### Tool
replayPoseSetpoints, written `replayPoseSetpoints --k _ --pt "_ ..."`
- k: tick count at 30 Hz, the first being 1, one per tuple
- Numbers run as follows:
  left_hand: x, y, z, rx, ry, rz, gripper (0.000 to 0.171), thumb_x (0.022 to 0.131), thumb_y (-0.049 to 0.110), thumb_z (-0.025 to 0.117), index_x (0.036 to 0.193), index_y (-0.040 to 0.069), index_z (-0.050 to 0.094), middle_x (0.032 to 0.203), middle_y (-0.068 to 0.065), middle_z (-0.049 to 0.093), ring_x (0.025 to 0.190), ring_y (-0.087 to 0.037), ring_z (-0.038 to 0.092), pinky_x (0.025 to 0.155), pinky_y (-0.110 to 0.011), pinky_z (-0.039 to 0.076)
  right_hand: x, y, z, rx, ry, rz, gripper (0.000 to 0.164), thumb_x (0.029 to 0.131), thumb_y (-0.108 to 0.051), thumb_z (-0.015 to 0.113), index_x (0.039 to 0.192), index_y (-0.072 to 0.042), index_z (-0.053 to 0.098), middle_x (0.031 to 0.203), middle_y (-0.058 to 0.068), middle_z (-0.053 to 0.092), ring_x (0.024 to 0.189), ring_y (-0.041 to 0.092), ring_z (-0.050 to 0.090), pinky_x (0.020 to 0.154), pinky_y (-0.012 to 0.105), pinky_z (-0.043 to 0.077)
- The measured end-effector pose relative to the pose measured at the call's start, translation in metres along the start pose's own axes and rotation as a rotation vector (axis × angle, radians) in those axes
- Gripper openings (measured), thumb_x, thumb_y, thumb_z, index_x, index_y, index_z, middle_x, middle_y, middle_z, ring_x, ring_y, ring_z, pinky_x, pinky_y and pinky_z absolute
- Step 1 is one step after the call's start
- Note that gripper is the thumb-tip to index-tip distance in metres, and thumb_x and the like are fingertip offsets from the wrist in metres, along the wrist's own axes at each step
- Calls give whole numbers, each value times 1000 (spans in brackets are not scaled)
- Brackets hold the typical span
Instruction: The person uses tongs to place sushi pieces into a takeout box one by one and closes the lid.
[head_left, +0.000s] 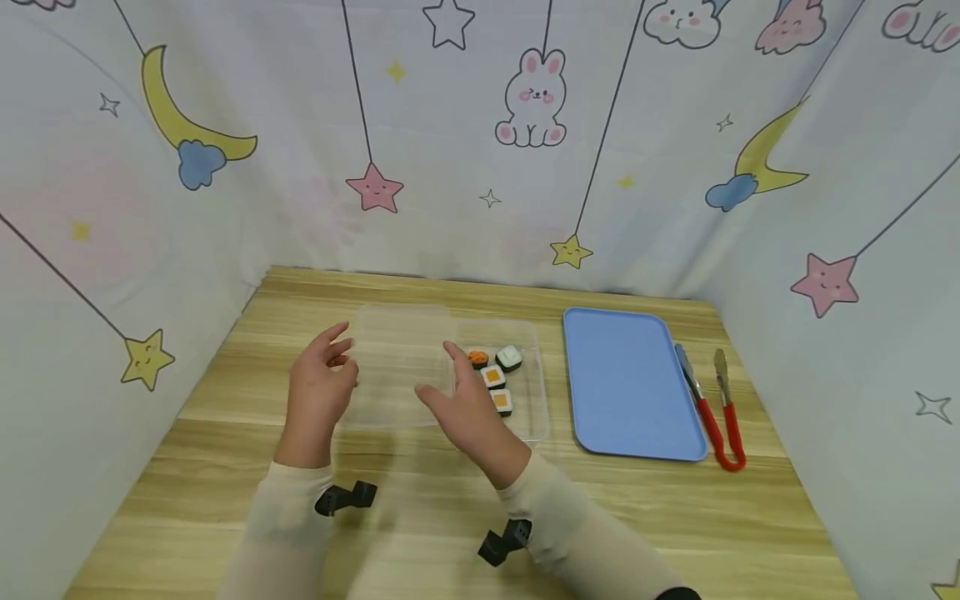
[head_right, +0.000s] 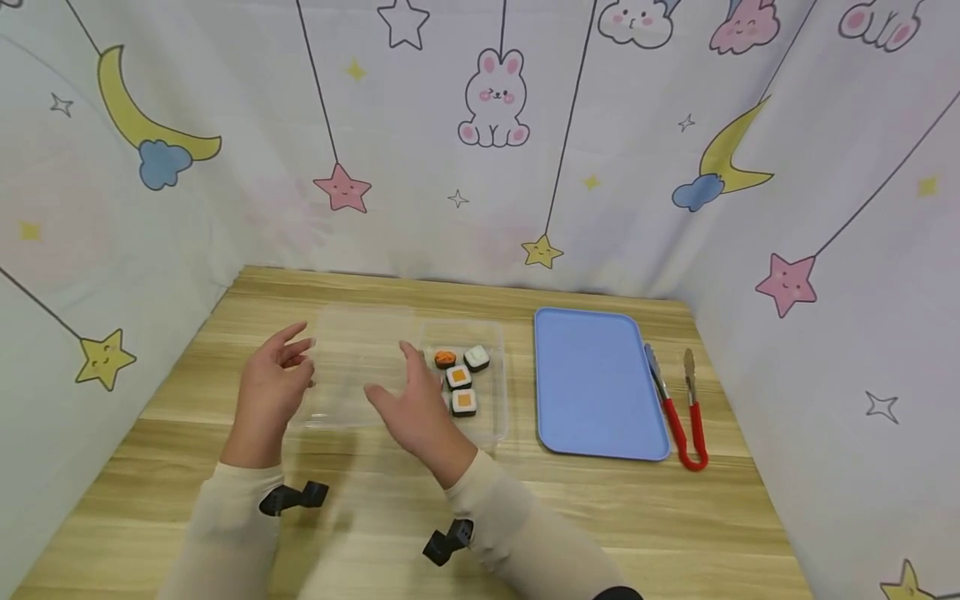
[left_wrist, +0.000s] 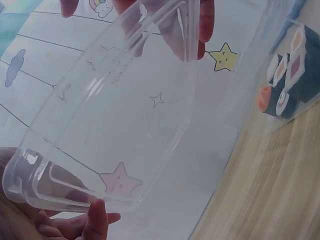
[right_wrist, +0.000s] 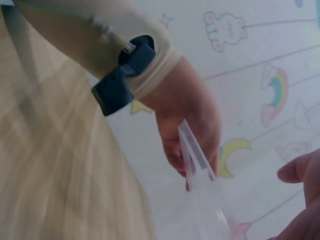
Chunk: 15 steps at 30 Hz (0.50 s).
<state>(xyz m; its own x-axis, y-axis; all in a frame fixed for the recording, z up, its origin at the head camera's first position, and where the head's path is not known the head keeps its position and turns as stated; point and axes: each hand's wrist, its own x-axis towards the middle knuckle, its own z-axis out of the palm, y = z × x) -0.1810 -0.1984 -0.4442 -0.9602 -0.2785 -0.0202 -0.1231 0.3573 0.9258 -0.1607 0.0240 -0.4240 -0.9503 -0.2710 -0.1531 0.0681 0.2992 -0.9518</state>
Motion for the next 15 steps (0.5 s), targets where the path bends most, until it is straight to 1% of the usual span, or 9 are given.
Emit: replayPoseSetpoints --k 3,4,6,9,10,11,12,13,15 --pt "3 5 11 -75 -20 -17 61 98 -2 53 156 17 48 148 -17 58 110 -26 56 69 -28 61 3 3 -12 42 68 -22 75 101 -38 64 165 -26 27 167 14 28 147 37 36 113 59 39" --pt "5 6 15 -96 -22 -21 61 97 -2 53 155 17 49 147 -16 58 108 -25 56 69 -28 61 4 4 -17 73 89 -23 73 101 -35 64 164 -26 28 166 13 32 140 37 43 107 57 45" --pt "7 8 24 -132 -27 -21 61 97 -2 54 154 17 50 146 -16 58 106 -24 56 67 -27 61 8 8 -26 122 139 -27 69 101 -31 64 163 -23 33 164 13 35 135 35 46 105 53 47" --pt "10 12 37 -171 -38 -17 60 95 -2 55 152 16 53 145 -15 59 104 -23 57 64 -24 60 12 14 -39 227 184 -27 65 103 -26 64 161 -20 36 165 9 36 142 33 42 110 51 45" --pt "11 12 41 -179 -43 -15 60 95 -2 55 152 16 54 144 -15 60 104 -23 56 64 -24 60 14 17 -43 262 193 -33 64 103 -24 63 161 -18 36 165 10 36 145 33 40 111 52 43" --pt "11 14 45 -188 -49 -14 59 95 -3 56 151 17 54 144 -14 60 104 -23 56 64 -24 60 15 20 -48 279 205 -38 63 103 -23 62 161 -16 36 166 11 35 151 32 33 117 52 37" --pt "12 15 49 -199 -56 -12 59 94 -3 56 150 16 55 143 -14 60 103 -23 56 64 -24 60 17 22 -51 300 216 -41 63 104 -21 62 161 -14 36 166 12 35 152 31 30 119 53 36" --pt "13 15 52 -207 -64 -11 59 94 -3 56 150 16 56 143 -14 60 103 -23 56 65 -24 60 18 24 -55 317 222 -41 63 104 -21 61 161 -14 36 166 11 35 153 31 30 120 53 35" --pt "14 17 59 -226 -79 -11 59 93 -4 57 149 16 57 142 -14 60 103 -22 56 66 -24 60 20 29 -62 329 244 -46 61 105 -20 60 161 -12 36 165 11 37 152 30 33 120 52 35"
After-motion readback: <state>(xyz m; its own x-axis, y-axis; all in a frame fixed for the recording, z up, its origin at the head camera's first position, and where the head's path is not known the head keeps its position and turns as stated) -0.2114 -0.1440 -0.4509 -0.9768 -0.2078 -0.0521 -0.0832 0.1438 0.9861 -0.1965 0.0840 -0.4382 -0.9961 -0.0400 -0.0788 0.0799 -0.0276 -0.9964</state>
